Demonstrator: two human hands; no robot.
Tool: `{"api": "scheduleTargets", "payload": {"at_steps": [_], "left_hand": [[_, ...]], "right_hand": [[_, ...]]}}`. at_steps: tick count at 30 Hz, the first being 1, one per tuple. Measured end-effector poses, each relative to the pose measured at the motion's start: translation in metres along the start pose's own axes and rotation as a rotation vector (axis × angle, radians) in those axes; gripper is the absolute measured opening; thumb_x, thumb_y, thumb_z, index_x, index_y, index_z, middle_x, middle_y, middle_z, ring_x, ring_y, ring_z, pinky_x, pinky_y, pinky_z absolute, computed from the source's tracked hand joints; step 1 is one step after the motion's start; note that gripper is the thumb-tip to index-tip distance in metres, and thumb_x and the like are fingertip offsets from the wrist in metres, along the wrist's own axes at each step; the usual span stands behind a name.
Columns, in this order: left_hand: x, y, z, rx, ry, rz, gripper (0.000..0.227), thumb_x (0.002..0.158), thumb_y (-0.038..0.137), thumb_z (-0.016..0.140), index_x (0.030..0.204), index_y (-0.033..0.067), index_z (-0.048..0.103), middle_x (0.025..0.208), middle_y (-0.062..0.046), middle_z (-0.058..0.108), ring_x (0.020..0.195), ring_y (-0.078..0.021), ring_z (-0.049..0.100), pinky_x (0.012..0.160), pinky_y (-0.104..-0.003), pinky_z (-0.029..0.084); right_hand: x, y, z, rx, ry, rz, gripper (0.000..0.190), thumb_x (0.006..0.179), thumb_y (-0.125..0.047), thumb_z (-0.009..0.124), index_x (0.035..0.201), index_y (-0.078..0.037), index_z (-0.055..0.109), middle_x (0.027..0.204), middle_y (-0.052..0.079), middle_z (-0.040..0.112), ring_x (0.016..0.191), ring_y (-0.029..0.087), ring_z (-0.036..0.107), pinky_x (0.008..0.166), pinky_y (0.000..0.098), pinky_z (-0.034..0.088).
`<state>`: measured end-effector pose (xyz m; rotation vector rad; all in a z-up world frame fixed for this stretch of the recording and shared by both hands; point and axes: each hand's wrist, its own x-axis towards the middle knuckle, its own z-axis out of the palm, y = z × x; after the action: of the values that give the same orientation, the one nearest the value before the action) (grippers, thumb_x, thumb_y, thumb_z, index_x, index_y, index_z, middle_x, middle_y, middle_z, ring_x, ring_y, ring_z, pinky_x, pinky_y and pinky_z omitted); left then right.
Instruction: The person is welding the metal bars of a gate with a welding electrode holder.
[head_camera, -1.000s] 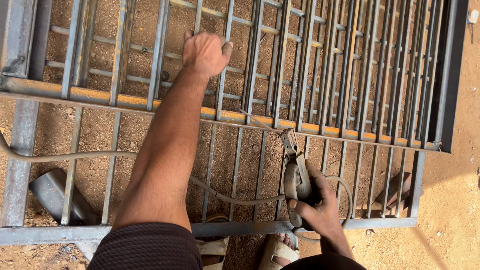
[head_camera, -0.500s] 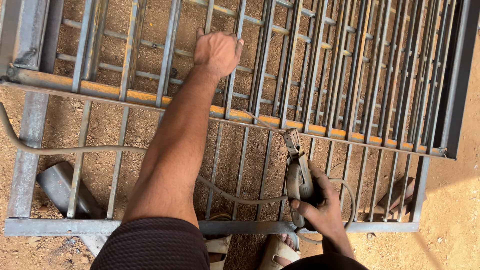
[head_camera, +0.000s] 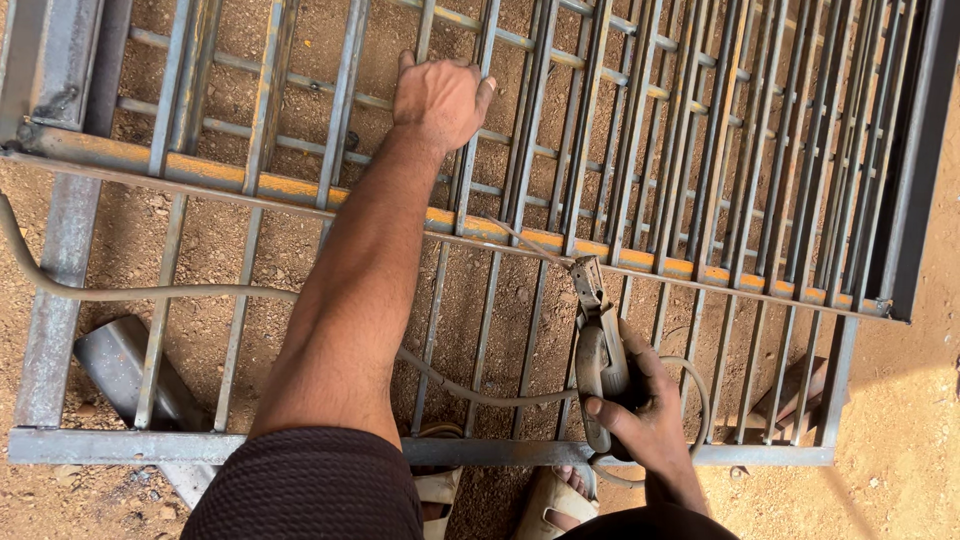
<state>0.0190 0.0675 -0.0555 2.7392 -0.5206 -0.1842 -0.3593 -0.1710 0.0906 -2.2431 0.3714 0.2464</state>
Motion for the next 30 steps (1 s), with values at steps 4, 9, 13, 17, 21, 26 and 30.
{"api": "scheduleTargets", "payload": {"at_steps": [4, 9, 13, 17, 21, 26, 30], "left_hand": [[0.003, -0.002, 0.008, 0.045, -0.069, -0.011, 0.067, 0.114, 0.054, 0.024, 0.120, 0.0064, 0.070, 0.096, -0.015, 0.072, 0.074, -0.0227, 0.068, 0.113, -0.066, 0.038], [0.006, -0.004, 0.017, 0.041, 0.085, 0.046, 0.068, 0.108, 0.058, 0.024, 0.119, 0.0092, 0.070, 0.111, -0.016, 0.070, 0.077, -0.0267, 0.069, 0.104, -0.067, 0.040], [0.005, -0.004, 0.015, 0.041, 0.066, 0.026, 0.068, 0.109, 0.058, 0.023, 0.122, 0.0107, 0.069, 0.102, -0.016, 0.071, 0.071, -0.0241, 0.067, 0.107, -0.066, 0.039], [0.001, -0.003, 0.004, 0.027, -0.065, -0.023, 0.065, 0.113, 0.052, 0.023, 0.125, 0.0085, 0.069, 0.095, -0.016, 0.072, 0.069, -0.0210, 0.066, 0.114, -0.064, 0.036], [0.000, -0.002, -0.001, 0.005, -0.094, -0.030, 0.064, 0.113, 0.052, 0.022, 0.127, 0.0091, 0.068, 0.084, -0.013, 0.071, 0.070, -0.0207, 0.065, 0.115, -0.064, 0.036], [0.003, -0.004, 0.005, 0.040, -0.002, 0.004, 0.064, 0.111, 0.053, 0.022, 0.127, 0.0100, 0.068, 0.086, -0.013, 0.068, 0.067, -0.0216, 0.067, 0.108, -0.065, 0.040], [0.004, -0.003, 0.008, 0.080, -0.035, -0.014, 0.065, 0.112, 0.054, 0.022, 0.129, 0.0107, 0.067, 0.078, -0.012, 0.065, 0.068, -0.0211, 0.066, 0.108, -0.063, 0.042]], "right_hand": [[0.001, 0.000, 0.000, -0.002, -0.005, -0.020, 0.110, 0.058, -0.040, 0.077, 0.153, 0.004, 0.043, 0.129, 0.026, 0.067, 0.114, 0.036, 0.068, 0.099, 0.0462, 0.056], [0.001, -0.001, 0.001, 0.016, -0.001, -0.003, 0.109, 0.058, -0.038, 0.076, 0.153, 0.003, 0.043, 0.127, 0.026, 0.068, 0.113, 0.035, 0.069, 0.098, 0.0454, 0.058], [-0.001, -0.001, -0.001, 0.032, -0.005, -0.023, 0.109, 0.059, -0.037, 0.076, 0.153, 0.004, 0.043, 0.128, 0.026, 0.068, 0.114, 0.036, 0.068, 0.099, 0.0460, 0.056], [-0.001, 0.002, 0.000, 0.026, 0.010, 0.033, 0.110, 0.058, -0.040, 0.078, 0.153, 0.002, 0.041, 0.124, 0.025, 0.067, 0.110, 0.036, 0.071, 0.095, 0.0462, 0.061], [-0.001, 0.004, 0.001, 0.022, -0.012, -0.032, 0.108, 0.061, -0.038, 0.078, 0.154, 0.004, 0.041, 0.129, 0.027, 0.065, 0.116, 0.037, 0.068, 0.099, 0.0482, 0.058], [0.001, 0.008, 0.002, 0.002, -0.019, -0.037, 0.108, 0.061, -0.038, 0.078, 0.153, 0.005, 0.040, 0.128, 0.028, 0.066, 0.114, 0.037, 0.069, 0.099, 0.0483, 0.059], [0.002, 0.011, 0.003, 0.003, -0.027, -0.059, 0.107, 0.063, -0.038, 0.078, 0.153, 0.005, 0.041, 0.129, 0.028, 0.066, 0.115, 0.038, 0.068, 0.099, 0.0488, 0.058]]}}
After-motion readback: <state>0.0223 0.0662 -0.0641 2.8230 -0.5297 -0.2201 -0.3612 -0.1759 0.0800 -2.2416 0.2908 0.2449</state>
